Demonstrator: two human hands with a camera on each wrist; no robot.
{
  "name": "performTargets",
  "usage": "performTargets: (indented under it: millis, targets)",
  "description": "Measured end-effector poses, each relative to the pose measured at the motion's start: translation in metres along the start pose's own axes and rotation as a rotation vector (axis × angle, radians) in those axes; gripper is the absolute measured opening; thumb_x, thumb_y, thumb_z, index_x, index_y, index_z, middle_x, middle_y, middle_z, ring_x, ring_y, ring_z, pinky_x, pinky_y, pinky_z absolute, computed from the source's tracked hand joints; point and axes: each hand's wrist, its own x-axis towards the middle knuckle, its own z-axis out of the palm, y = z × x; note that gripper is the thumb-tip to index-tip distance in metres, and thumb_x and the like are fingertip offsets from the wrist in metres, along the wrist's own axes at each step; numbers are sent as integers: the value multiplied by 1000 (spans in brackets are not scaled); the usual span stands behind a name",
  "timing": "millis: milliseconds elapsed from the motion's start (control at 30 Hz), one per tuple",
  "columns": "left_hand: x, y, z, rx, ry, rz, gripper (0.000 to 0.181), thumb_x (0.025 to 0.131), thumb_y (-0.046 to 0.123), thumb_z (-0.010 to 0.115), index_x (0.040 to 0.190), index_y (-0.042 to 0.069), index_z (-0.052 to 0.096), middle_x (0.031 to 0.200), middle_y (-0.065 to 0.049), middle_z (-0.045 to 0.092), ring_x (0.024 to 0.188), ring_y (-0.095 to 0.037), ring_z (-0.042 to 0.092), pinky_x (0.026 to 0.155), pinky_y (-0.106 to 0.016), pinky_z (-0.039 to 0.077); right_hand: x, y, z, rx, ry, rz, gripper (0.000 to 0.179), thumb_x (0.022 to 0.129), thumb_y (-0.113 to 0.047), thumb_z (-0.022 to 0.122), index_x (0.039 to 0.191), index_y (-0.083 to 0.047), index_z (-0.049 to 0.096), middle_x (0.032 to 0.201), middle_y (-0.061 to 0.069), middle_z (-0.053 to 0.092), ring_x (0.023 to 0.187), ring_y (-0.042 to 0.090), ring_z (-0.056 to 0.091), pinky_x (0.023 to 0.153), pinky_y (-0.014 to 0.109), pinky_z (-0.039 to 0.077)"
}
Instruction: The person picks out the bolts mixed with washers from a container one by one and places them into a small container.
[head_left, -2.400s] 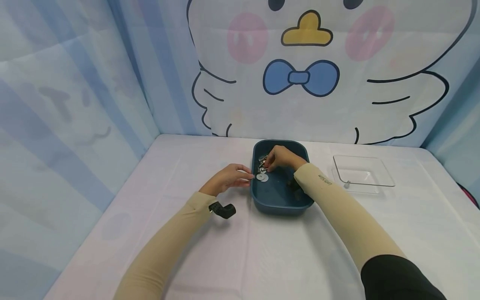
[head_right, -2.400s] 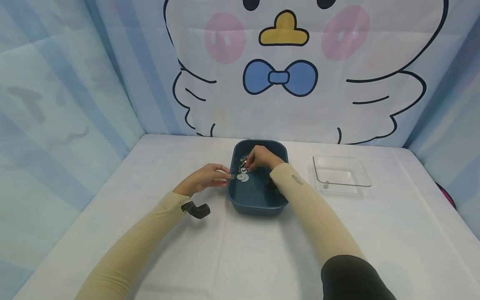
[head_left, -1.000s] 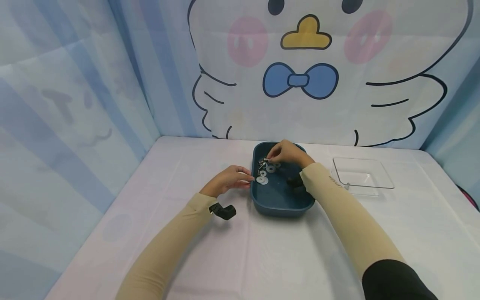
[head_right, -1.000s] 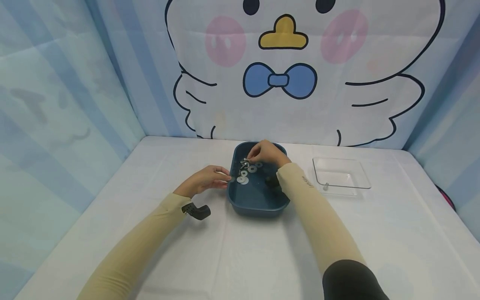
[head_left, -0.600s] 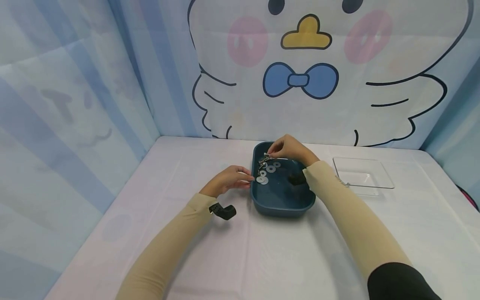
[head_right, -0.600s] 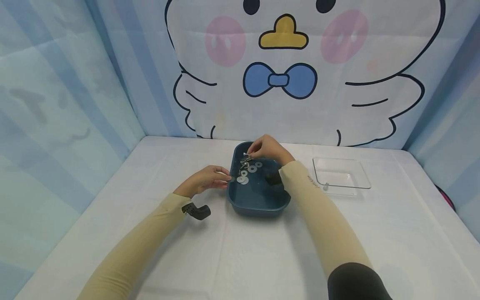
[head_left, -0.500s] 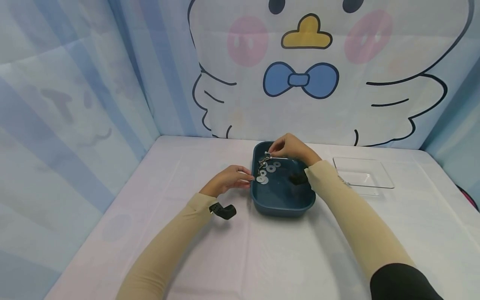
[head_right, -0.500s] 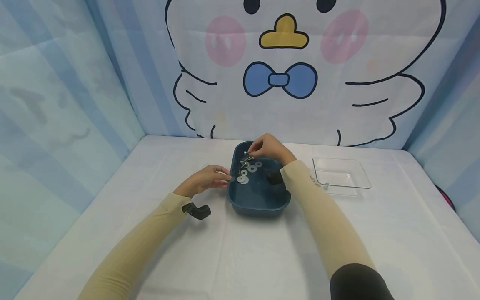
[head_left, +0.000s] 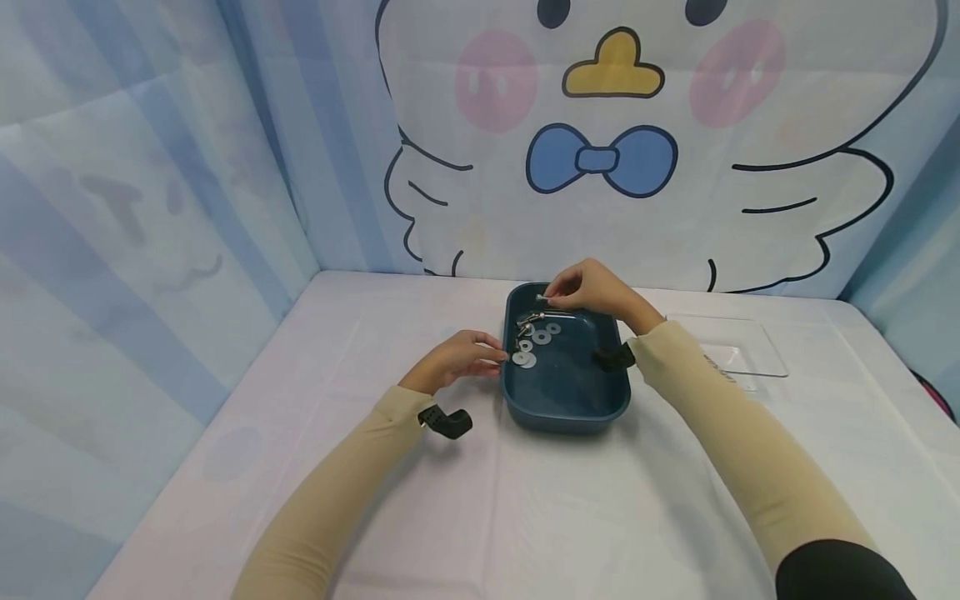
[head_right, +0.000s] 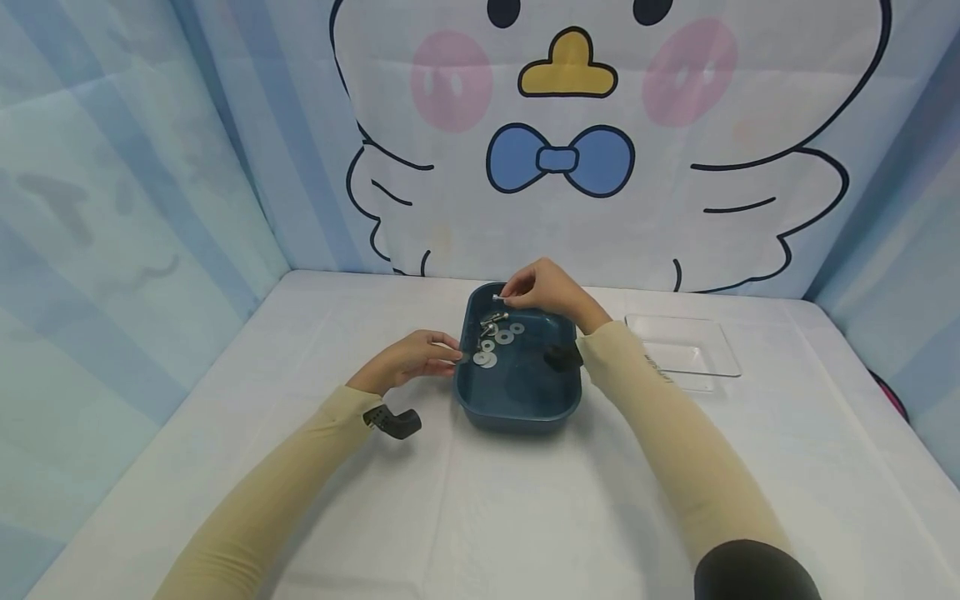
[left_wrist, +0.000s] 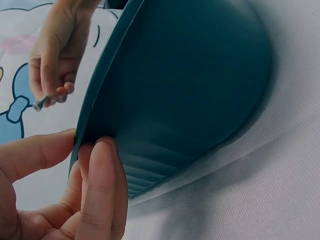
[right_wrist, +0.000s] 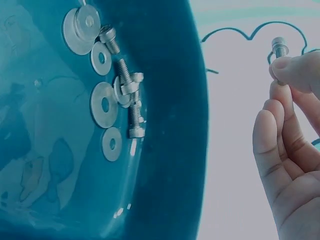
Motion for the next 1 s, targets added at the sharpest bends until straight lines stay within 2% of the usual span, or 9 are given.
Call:
performTargets:
  millis: [200,400,667,1000]
  targets:
    - [0,0,0,-1,1,2,25,91,11,61,114,2,56,108,-11,61,75,-12,61,75,-21,57,-11,-7,-8,10,29,25,16,86,-11,67,98,-1,71,92,12,69,79,19,61,75,27,56]
    - [1,-1,0,4,1,3,26,91,11,61,114,3,57,104,-9,61,74,-11,60,74,-21,57,-24,-7,-19,29,44,40,18,86,-11,66,100,1,70,94,14,68,80,19,59,75,26,55]
    - [2,-2,0,6,7,-1,27,90,11,62,115,3,57,104,-8,62,74,-11,61,74,-21,57,-44,-3,-35,42,66,43,19,86,-9,66,101,2,69,92,9,68,80,16,58,73,22,52]
    - [4,-2,0,13,1,2,27,90,11,62,116,3,57,109,-11,62,79,-13,61,74,-20,57,-67,10,-57,22,106,107,16,86,-11,66,98,-1,70,96,10,68,81,19,57,70,22,51]
